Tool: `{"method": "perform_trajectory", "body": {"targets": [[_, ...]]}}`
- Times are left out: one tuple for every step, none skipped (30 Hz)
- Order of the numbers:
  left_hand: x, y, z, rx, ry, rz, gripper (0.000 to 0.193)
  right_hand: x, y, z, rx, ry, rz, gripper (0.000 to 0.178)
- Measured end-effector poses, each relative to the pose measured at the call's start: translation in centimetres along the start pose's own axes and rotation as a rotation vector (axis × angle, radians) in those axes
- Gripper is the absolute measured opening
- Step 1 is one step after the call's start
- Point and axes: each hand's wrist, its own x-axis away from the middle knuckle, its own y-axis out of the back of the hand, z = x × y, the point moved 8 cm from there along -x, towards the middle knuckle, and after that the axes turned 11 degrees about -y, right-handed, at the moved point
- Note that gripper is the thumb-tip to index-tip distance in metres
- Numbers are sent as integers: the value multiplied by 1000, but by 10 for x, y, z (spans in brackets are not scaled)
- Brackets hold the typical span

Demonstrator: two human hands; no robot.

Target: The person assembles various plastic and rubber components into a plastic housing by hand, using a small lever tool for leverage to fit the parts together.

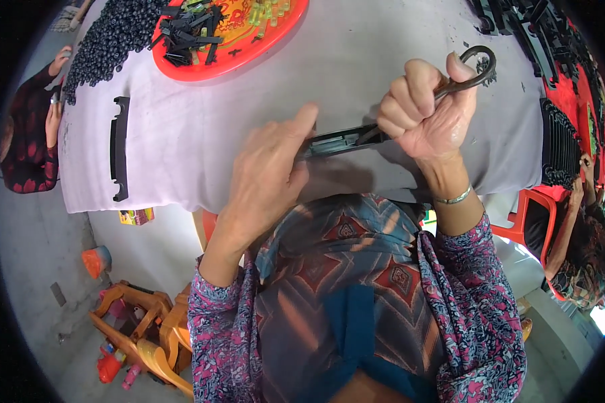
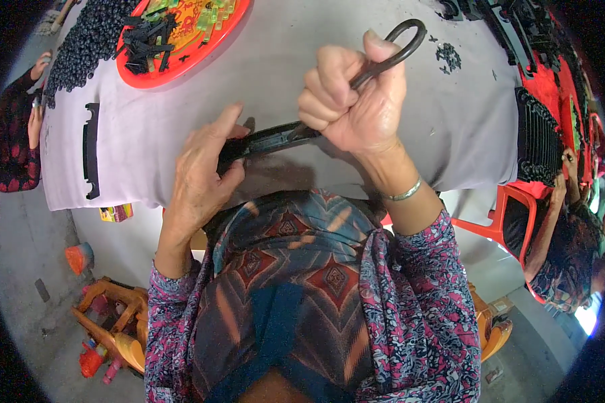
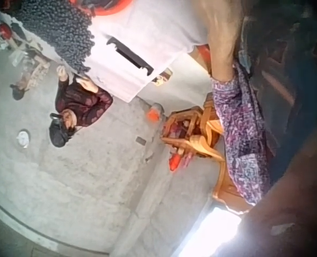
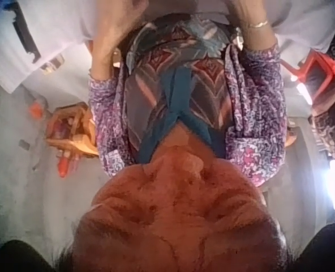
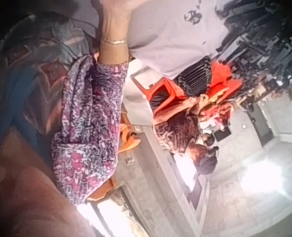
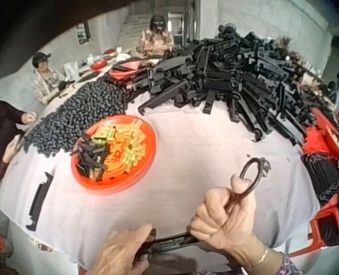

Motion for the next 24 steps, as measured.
{"method": "perform_trajectory", "body": {"targets": [[-2, -1, -1, -10, -20, 6, 71, -1, -1, -2, 41, 6, -3, 62], [-2, -1, -1, -7, -23, 6, 71, 0, -1, -2, 43, 9, -5, 62], [-2, -2, 0, -20, -21, 41, 71, 0, -1, -3, 51, 12, -16, 62], [-1, -3, 1, -37, -16, 75, 72, 0, 0, -4, 56, 12, -24, 61], [-2, -3, -1, -38, -17, 75, 72, 0, 0, -6, 56, 13, -23, 61], [-2, 0, -4, -43, -17, 48, 63, 0, 1, -7, 70, 19, -35, 61], [-3, 3, -6, -47, -17, 20, 55, 1, 1, -7, 85, 25, -47, 61], [-1, 1, -6, -48, -18, 22, 55, 1, 1, -7, 83, 26, -47, 61], [1, 0, -8, -81, -47, 5, 46, 0, 0, -7, 90, 27, -47, 61], [3, 0, -9, -109, -74, -16, 36, 0, 0, -8, 101, 24, -50, 61], [2, 1, -13, -136, -80, -46, 28, -1, 1, -8, 103, 23, -52, 61], [2, -2, -12, -133, -79, -48, 28, -2, 1, -9, 96, 20, -44, 61], [2, -5, -14, -129, -113, -47, 28, -2, 2, -9, 86, 18, -34, 61], [0, -8, -16, -124, -146, -47, 28, -2, 3, -9, 86, 18, -34, 61], [-4, -8, -21, -175, -189, -61, 22, -2, 3, -9, 80, 13, -23, 61], [-5, -9, -22, -174, -188, -61, 22, -2, 3, -10, 73, 9, -14, 61], [-5, -11, -21, -161, -173, -48, 22, -2, 3, -11, 73, 8, -15, 61], [-5, -13, -20, -148, -157, -35, 22, -2, 3, -12, 72, 4, -21, 61], [-5, -14, -21, -146, -158, -35, 22, -2, 2, -13, 71, 2, -27, 61], [-5, -16, -20, -135, -142, -18, 22, -2, 3, -13, 72, 2, -29, 61], [-5, -19, -18, -124, -126, -1, 22, -2, 3, -13, 68, 1, -30, 62], [-5, -20, -18, -123, -127, -1, 22, -2, 3, -13, 64, 0, -30, 62], [-5, -19, -17, -122, -123, -15, 22, -2, 3, -13, 64, 0, -31, 62], [-5, -19, -17, -120, -119, -28, 22, -2, 3, -14, 61, -5, -35, 62]]}}
